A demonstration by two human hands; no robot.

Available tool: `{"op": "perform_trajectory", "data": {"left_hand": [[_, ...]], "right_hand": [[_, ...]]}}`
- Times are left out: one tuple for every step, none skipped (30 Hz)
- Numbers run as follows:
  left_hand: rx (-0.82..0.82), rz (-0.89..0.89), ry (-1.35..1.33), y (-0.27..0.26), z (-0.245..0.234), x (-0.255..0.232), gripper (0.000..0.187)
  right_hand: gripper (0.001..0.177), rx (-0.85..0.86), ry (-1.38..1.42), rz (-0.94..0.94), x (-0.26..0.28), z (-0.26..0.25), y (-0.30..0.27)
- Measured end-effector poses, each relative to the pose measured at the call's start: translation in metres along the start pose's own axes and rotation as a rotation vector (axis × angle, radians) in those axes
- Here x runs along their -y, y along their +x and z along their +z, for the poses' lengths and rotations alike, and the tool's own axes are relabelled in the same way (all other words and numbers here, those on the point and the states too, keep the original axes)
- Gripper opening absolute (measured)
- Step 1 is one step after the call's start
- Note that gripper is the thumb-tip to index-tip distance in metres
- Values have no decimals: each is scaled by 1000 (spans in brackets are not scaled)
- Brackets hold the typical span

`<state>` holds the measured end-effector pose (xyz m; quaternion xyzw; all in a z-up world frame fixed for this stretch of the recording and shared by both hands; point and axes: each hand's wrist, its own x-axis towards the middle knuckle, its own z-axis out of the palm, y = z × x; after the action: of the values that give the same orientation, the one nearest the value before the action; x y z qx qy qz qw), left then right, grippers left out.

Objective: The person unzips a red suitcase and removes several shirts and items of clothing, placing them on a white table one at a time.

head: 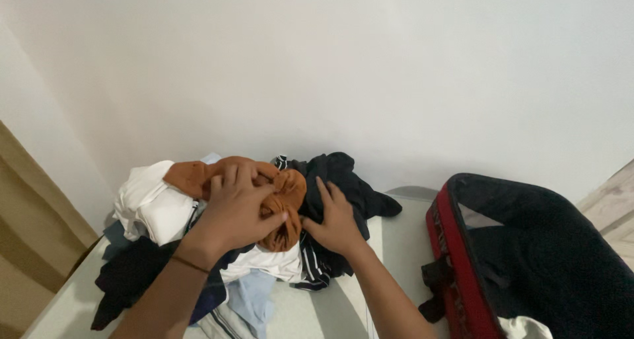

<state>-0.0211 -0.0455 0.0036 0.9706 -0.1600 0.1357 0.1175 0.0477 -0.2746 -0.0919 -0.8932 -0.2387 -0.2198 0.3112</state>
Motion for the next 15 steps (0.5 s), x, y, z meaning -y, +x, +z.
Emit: {"op": "perform_trajectory", "data": {"left_hand": [[-83,28,-9,0,3,-3,56],[-116,43,8,1,10,-5,55],[-155,57,27,7,17,-7,54],[-194,72,46,12,26,-7,53],[-160,85,52,16,37,-7,53],[-125,98,57,19,48,-5,54],[-92,118,60,21,58,-4,54],[-60,111,82,20,66,-5,57],[-31,100,109,20,71,-6,60],[-3,88,135,20,74,-7,63],[19,78,135,23,71,-7,62],[41,68,134,28,65,-6,62],[68,59,129,31,61,-9,62],[-5,51,122,31,58,-14,56],[-80,45,118,29,54,-18,50]], "right_hand": [[94,-11,-40,9,-2,-1,-1],[95,-21,-81,17,-5,0,-3],[96,3,-111,10,-7,4,-3],[97,28,-142,3,-9,10,-4],[98,56,-171,1,-14,15,-7],[97,178,-147,63,-17,20,-6],[97,296,-129,129,-18,23,-6],[97,414,-108,196,-17,23,-6],[100,470,-176,202,-15,19,-5],[104,525,-243,209,-11,13,-2],[107,579,-309,222,-7,3,2],[105,596,-385,208,-3,-9,9],[103,620,-461,199,1,-22,13],[102,644,-537,189,4,-35,16],[98,596,-530,177,5,-51,19]]}}
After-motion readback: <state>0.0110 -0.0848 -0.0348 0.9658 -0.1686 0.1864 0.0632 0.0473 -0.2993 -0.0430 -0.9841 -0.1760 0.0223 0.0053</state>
